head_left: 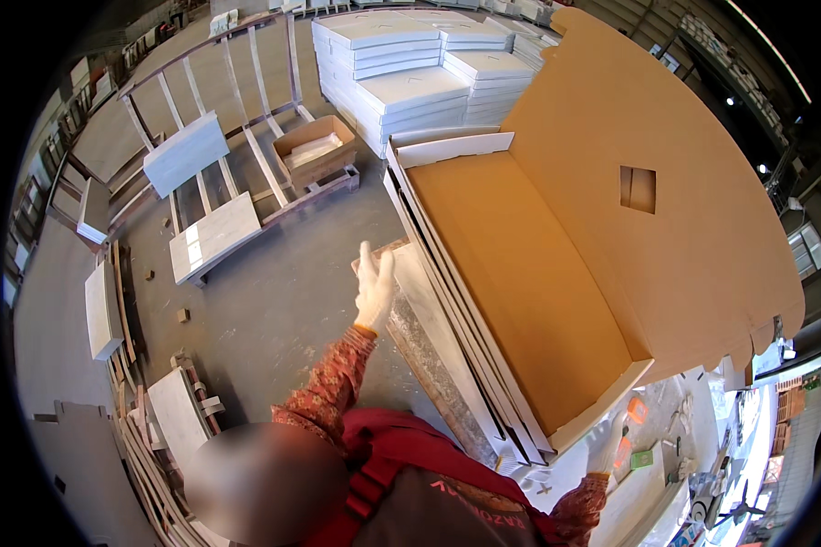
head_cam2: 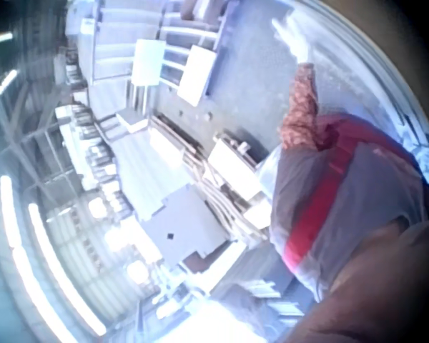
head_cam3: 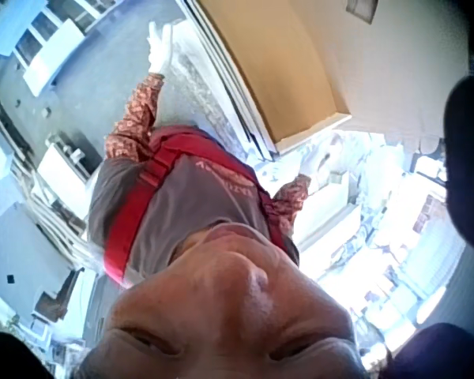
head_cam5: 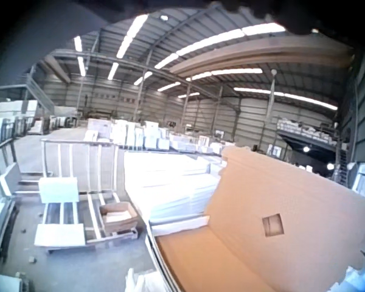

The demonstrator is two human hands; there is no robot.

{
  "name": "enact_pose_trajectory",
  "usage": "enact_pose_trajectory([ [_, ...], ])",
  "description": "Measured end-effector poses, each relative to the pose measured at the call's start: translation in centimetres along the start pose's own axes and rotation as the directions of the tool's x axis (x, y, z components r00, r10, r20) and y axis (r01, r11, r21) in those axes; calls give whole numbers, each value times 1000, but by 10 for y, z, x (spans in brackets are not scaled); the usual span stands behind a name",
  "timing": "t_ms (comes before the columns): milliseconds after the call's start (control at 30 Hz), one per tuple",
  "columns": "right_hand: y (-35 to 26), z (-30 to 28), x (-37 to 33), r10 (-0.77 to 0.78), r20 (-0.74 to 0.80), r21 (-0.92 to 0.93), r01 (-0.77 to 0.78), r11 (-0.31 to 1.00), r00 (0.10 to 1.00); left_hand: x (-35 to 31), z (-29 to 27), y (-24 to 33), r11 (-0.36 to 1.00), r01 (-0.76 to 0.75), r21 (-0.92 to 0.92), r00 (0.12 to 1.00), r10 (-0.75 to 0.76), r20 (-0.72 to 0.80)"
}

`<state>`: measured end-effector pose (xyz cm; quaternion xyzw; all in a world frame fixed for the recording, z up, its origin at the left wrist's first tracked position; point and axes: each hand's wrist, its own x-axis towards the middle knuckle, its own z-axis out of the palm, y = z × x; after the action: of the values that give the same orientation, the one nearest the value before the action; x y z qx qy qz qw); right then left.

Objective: The person assembles flat cardboard pieces into box structures by folding and inserting tabs into slots. They then pick up a white rectangular board, place it on a workbench, and use a putty knife to scrape a white substance from a container onto the board's surface.

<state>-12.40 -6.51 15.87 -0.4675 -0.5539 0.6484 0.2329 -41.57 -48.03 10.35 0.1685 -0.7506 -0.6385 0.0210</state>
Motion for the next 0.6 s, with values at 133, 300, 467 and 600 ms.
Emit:
enact_pose_trajectory([
  [133, 90, -27, 56, -6, 327, 316, -104, 943, 945, 95, -10, -36, 902, 132, -412, 991, -110, 75],
  [300, 148, -39, 82, 68, 289, 329, -166, 930, 955, 193, -16, -68, 663, 523, -536, 852, -436, 292],
  [467, 134, -4, 76, 154, 116, 303, -183, 935, 981, 248, 20, -65, 594, 606, -529, 784, -334, 523],
  [600, 111, 60, 72, 181, -35, 313, -161, 936, 983, 330, 79, -56, 612, 647, -455, 666, -163, 728],
])
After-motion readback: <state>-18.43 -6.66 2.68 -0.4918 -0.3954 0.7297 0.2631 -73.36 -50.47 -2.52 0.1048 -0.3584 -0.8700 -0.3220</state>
